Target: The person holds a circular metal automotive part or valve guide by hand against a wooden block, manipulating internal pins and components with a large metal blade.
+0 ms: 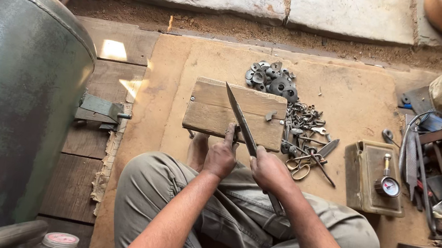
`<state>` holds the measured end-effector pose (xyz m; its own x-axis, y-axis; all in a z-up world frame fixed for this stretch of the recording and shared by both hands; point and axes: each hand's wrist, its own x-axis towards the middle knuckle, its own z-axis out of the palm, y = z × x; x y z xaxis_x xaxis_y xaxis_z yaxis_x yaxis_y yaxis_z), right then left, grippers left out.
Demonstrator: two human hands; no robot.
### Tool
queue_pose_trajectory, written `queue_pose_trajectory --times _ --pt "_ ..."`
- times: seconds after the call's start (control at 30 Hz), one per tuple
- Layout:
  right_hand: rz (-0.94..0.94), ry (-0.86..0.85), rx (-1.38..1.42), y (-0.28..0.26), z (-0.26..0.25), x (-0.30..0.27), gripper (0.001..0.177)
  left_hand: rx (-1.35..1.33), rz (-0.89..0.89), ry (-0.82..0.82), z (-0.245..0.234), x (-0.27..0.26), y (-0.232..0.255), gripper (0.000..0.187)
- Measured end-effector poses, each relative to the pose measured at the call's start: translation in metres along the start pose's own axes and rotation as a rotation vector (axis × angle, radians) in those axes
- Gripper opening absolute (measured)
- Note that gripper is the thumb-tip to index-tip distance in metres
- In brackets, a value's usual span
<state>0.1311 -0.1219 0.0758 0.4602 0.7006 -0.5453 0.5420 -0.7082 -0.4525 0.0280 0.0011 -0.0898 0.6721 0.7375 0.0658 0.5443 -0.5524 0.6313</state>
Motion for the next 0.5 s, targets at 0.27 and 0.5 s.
queue_pose_trajectory --times 0.27,0.5 --pt "-0.146 0.261 -0.139 -0.004 0.037 0.085 0.028 0.018 0.026 -0.003 0.010 0.001 -0.008 0.073" --pt "-0.158 0.341 -0.074 0.009 0.053 0.064 0.034 0.045 -0.063 -0.029 0.006 0.003 0.002 0.081"
